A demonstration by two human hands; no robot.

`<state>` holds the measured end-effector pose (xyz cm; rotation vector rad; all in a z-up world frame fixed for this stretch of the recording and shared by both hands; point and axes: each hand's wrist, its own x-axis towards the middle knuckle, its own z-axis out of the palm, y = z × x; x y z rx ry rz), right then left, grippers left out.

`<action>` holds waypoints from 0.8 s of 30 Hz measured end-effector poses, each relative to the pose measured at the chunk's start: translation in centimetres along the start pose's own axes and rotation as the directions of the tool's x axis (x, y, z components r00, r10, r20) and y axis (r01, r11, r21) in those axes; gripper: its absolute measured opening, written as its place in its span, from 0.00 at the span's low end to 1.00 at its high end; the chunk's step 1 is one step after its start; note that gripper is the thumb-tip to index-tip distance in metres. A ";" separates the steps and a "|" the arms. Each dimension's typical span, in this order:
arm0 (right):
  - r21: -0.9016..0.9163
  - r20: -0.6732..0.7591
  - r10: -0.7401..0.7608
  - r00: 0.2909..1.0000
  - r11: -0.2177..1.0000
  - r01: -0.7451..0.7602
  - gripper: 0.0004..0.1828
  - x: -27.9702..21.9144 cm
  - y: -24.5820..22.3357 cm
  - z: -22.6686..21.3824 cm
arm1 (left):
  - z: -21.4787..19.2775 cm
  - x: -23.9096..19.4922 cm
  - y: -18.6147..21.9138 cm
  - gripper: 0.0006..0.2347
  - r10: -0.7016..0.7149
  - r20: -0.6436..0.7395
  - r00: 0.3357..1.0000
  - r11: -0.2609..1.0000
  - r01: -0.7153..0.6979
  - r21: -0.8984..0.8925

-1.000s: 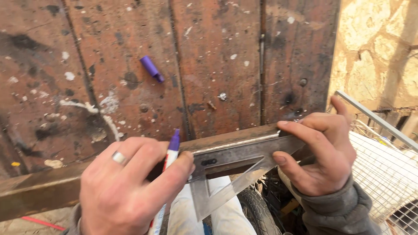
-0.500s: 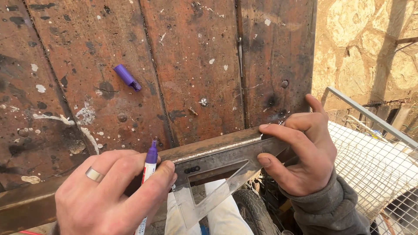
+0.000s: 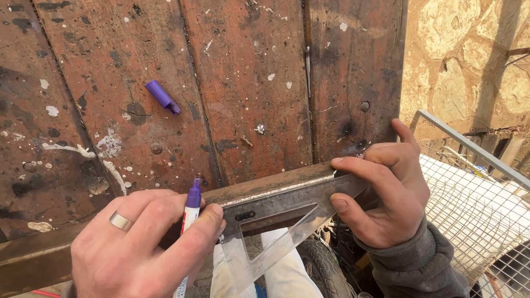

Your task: Use a square ruler and marker to draw guidelines on a steel square tube.

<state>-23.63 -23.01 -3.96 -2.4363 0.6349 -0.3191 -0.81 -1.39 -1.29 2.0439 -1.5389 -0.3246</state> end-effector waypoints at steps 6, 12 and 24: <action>0.016 -0.070 -0.007 0.998 1.000 0.008 0.23 0.9 -1.8 0.3 | -0.9 0.5 -0.1 0.12 0.035 -0.031 0.999 0.999 -0.035 -0.004; -0.128 -0.230 -0.102 0.968 0.989 0.073 0.22 0.4 -4.8 0.4 | -1.0 0.0 -0.4 0.12 0.103 -0.019 0.994 0.994 -0.103 0.025; -0.194 0.106 -0.268 0.957 0.939 0.285 0.16 3.8 -10.7 2.8 | -1.4 -0.5 -0.5 0.11 0.066 -0.013 0.998 0.998 -0.066 -0.010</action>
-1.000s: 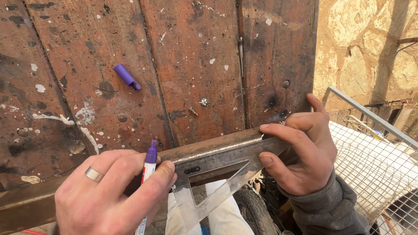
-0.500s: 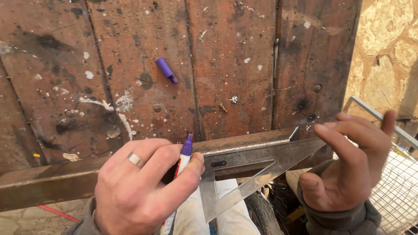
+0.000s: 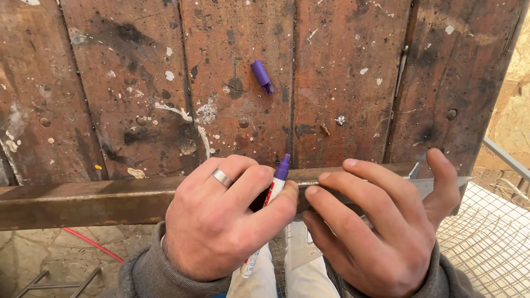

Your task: Use a square ruler and marker to draw guidelines on a steel square tube.

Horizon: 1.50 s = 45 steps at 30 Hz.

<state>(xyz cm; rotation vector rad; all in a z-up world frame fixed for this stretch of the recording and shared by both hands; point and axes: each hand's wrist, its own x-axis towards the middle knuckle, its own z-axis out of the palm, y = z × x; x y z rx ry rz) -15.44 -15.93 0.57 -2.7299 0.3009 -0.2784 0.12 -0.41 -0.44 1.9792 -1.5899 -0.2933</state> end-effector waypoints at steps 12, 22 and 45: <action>0.117 0.007 0.006 1.000 0.993 -0.007 0.18 0.0 0.9 0.8 | -0.1 -0.2 -0.1 0.09 -0.016 0.012 1.000 1.000 0.017 -0.026; 0.119 0.016 -0.001 1.000 0.993 -0.001 0.18 0.1 1.1 0.8 | 0.1 -0.1 0.1 0.09 -0.049 0.004 0.999 0.999 0.049 -0.005; 0.120 -0.026 -0.018 1.000 0.993 0.021 0.19 0.2 0.7 1.0 | 0.1 -0.1 0.1 0.08 -0.042 0.010 0.999 0.999 0.042 0.012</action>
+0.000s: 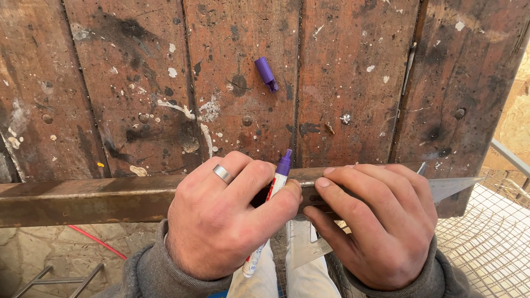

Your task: Use a square ruler and marker to draw guidelines on a steel square tube.

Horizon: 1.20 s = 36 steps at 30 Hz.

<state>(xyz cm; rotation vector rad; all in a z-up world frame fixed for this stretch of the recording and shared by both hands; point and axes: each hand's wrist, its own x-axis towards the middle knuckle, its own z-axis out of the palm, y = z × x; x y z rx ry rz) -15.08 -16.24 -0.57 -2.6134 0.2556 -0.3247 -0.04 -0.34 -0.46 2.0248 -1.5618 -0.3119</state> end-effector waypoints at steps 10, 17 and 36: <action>0.008 -0.058 -0.022 0.998 1.000 0.023 0.19 -0.3 0.8 -0.8 | 0.9 1.0 0.4 0.10 0.059 -0.048 0.997 0.997 -0.061 -0.049; -0.057 -0.153 -0.024 0.988 0.998 0.015 0.21 -0.5 1.4 -2.6 | 2.0 0.1 -0.1 0.10 0.002 0.030 1.000 1.000 -0.002 0.019; 0.658 -0.486 0.781 0.392 0.622 -0.424 0.19 -10.1 1.5 4.8 | 2.0 0.5 0.6 0.09 -0.039 0.022 0.999 0.999 0.038 0.013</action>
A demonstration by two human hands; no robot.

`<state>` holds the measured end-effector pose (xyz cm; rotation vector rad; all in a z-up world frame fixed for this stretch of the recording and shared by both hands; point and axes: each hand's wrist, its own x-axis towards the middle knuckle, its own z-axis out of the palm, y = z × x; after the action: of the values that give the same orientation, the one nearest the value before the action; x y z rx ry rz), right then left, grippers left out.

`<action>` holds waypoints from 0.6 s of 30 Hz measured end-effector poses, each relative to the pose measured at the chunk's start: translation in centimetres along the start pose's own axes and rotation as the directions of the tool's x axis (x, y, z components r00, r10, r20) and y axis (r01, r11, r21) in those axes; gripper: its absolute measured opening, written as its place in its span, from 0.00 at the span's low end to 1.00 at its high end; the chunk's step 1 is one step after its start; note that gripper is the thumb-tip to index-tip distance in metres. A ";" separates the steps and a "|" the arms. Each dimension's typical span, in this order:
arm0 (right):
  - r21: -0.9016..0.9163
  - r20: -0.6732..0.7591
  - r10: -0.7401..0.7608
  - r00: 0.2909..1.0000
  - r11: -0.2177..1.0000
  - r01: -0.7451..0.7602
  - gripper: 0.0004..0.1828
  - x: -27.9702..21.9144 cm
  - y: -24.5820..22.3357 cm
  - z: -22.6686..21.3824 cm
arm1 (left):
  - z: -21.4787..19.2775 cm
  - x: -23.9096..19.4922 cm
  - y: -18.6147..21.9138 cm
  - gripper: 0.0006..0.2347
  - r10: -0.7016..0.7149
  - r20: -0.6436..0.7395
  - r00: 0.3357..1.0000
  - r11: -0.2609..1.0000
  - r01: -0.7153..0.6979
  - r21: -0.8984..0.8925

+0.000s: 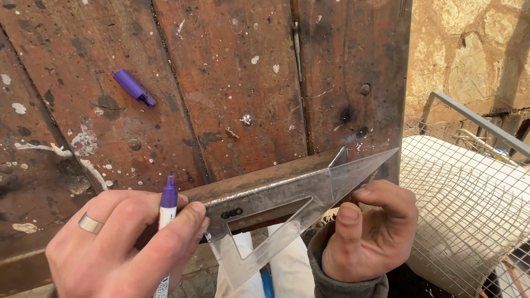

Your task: Use a square ruler and marker to draw guidelines on a steel square tube.

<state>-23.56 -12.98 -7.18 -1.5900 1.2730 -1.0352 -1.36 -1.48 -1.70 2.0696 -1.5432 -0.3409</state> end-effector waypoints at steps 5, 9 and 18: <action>-0.007 0.011 0.018 1.000 1.000 -0.018 0.20 1.0 -1.2 1.1 | -0.3 0.1 0.1 0.09 -0.033 0.039 0.999 0.999 0.033 -0.006; -0.148 0.037 -0.030 0.999 0.988 0.036 0.16 0.3 -0.4 0.5 | -0.3 -0.1 0.0 0.08 -0.034 0.049 0.998 0.999 0.034 -0.010; -0.160 0.066 -0.044 0.997 0.986 0.054 0.14 0.1 -0.6 0.6 | -0.4 0.1 -0.1 0.09 -0.020 0.037 0.999 1.000 0.021 -0.020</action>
<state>-22.83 -12.97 -6.80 -1.7699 1.3089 -0.9241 -1.10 -1.43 -1.42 2.0761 -1.5341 -0.4022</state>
